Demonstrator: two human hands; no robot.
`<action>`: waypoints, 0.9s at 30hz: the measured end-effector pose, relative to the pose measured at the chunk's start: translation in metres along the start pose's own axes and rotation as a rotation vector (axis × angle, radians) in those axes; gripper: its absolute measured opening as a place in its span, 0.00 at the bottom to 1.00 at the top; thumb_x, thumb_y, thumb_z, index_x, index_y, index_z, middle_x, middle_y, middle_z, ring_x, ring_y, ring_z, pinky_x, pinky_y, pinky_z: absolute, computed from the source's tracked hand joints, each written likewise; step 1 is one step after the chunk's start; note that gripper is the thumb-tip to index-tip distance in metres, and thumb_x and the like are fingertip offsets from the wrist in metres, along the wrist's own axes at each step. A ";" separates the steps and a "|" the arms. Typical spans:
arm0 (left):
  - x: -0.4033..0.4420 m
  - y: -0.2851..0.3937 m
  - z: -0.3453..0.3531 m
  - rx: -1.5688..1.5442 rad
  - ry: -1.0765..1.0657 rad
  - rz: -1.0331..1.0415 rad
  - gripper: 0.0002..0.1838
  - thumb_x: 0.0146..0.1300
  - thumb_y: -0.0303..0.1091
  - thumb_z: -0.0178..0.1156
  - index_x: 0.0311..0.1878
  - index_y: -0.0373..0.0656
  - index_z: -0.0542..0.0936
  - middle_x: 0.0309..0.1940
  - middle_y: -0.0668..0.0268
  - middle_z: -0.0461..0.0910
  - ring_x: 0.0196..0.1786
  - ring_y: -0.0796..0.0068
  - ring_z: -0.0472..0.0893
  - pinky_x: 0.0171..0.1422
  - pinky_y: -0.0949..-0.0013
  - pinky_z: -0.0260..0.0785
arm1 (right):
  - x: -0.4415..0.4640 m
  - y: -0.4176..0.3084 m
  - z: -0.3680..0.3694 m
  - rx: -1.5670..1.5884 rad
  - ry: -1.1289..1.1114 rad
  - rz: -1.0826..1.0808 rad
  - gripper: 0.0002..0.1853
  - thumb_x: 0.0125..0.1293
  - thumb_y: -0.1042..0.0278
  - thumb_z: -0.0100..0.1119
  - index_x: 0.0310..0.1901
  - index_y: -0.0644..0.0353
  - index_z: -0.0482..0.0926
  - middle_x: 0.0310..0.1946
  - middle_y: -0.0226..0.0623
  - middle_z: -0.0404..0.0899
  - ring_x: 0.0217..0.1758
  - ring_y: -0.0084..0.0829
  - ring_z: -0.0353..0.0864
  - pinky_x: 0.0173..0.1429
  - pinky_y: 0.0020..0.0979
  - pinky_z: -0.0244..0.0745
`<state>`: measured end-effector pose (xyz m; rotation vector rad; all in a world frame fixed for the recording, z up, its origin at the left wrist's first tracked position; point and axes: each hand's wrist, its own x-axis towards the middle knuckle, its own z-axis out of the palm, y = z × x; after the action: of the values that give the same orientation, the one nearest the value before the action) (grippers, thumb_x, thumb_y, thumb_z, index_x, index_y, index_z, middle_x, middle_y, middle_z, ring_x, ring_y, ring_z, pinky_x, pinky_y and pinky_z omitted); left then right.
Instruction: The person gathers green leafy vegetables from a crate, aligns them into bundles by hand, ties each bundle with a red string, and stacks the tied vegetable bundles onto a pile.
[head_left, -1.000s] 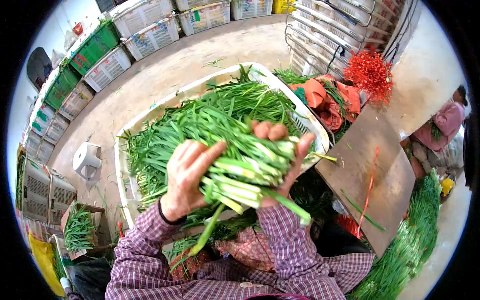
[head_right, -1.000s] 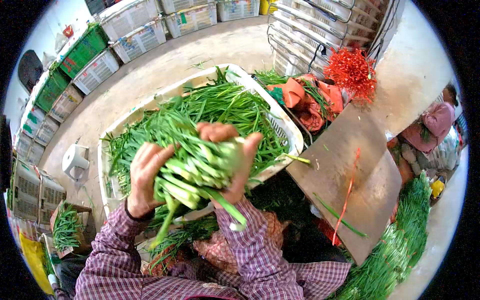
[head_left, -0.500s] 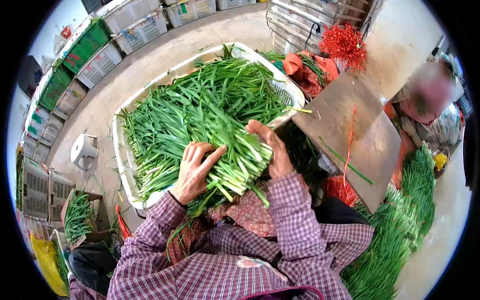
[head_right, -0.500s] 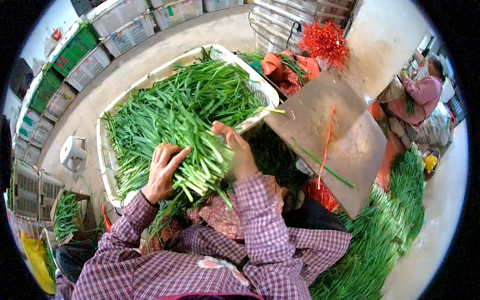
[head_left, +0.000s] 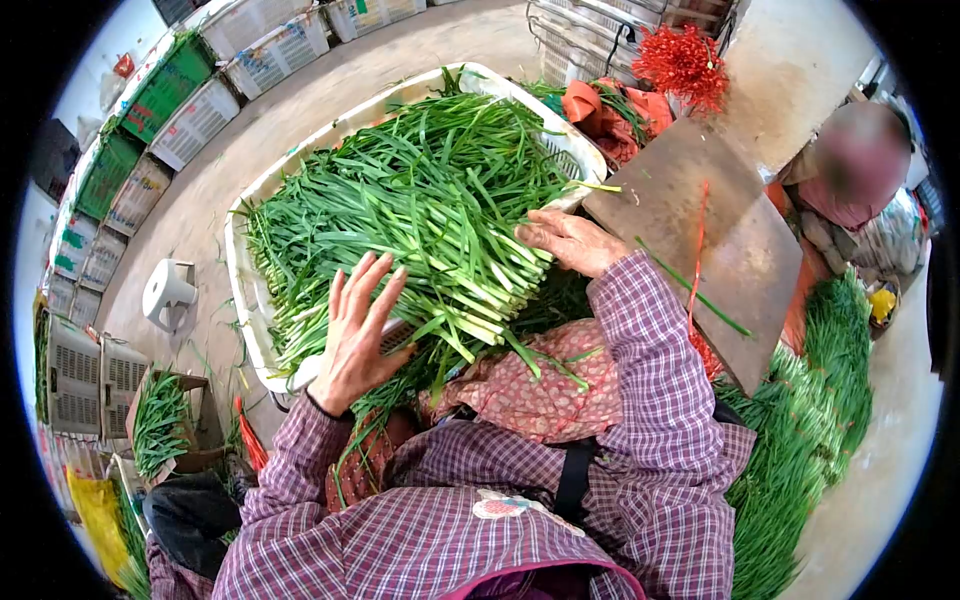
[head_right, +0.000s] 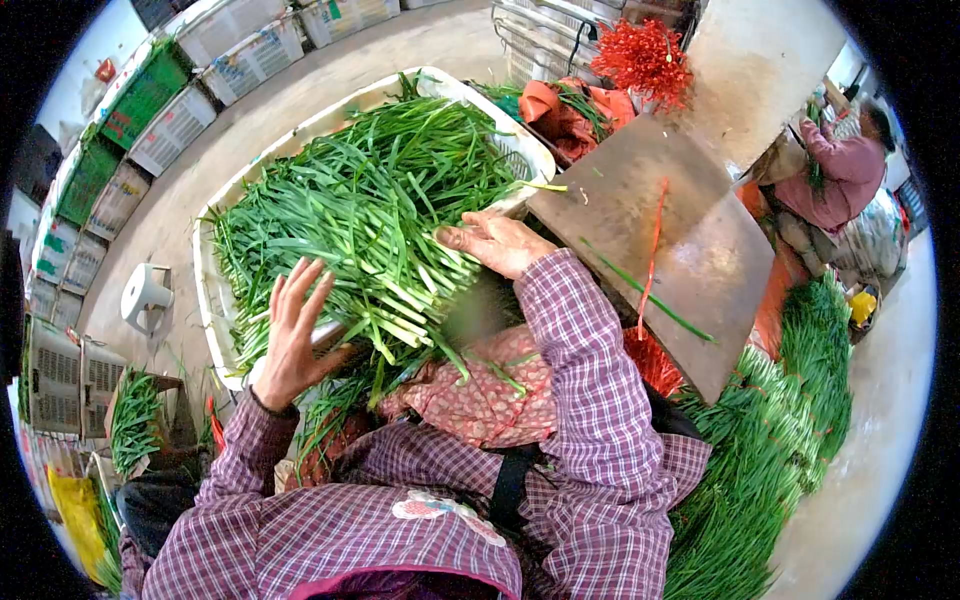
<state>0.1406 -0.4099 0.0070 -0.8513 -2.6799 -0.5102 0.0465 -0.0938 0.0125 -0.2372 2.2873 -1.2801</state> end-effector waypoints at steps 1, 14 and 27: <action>-0.009 0.001 -0.003 -0.003 0.086 -0.012 0.48 0.37 0.31 0.74 0.68 0.46 0.66 0.67 0.55 0.64 0.72 0.53 0.60 0.75 0.48 0.50 | -0.001 0.001 0.001 0.003 -0.004 0.001 0.53 0.59 0.27 0.53 0.71 0.67 0.53 0.67 0.48 0.63 0.67 0.40 0.66 0.63 0.38 0.70; -0.009 0.052 0.067 -2.151 -0.304 -0.802 0.42 0.63 0.65 0.53 0.70 0.42 0.61 0.66 0.56 0.66 0.67 0.54 0.65 0.71 0.50 0.58 | 0.010 -0.013 0.009 0.019 -0.289 0.138 0.51 0.57 0.35 0.62 0.72 0.58 0.53 0.66 0.43 0.64 0.64 0.38 0.69 0.50 0.37 0.80; 0.020 0.066 0.085 -2.126 0.145 -1.167 0.16 0.57 0.40 0.68 0.46 0.48 0.78 0.53 0.65 0.76 0.57 0.64 0.72 0.59 0.48 0.68 | -0.002 -0.029 0.050 -0.422 -0.064 0.050 0.47 0.48 0.39 0.73 0.58 0.70 0.65 0.44 0.48 0.80 0.42 0.33 0.82 0.36 0.32 0.81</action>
<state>0.1514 -0.3146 -0.0456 0.7690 -1.1153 -3.3202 0.0708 -0.1465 0.0156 -0.3567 2.4691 -0.7413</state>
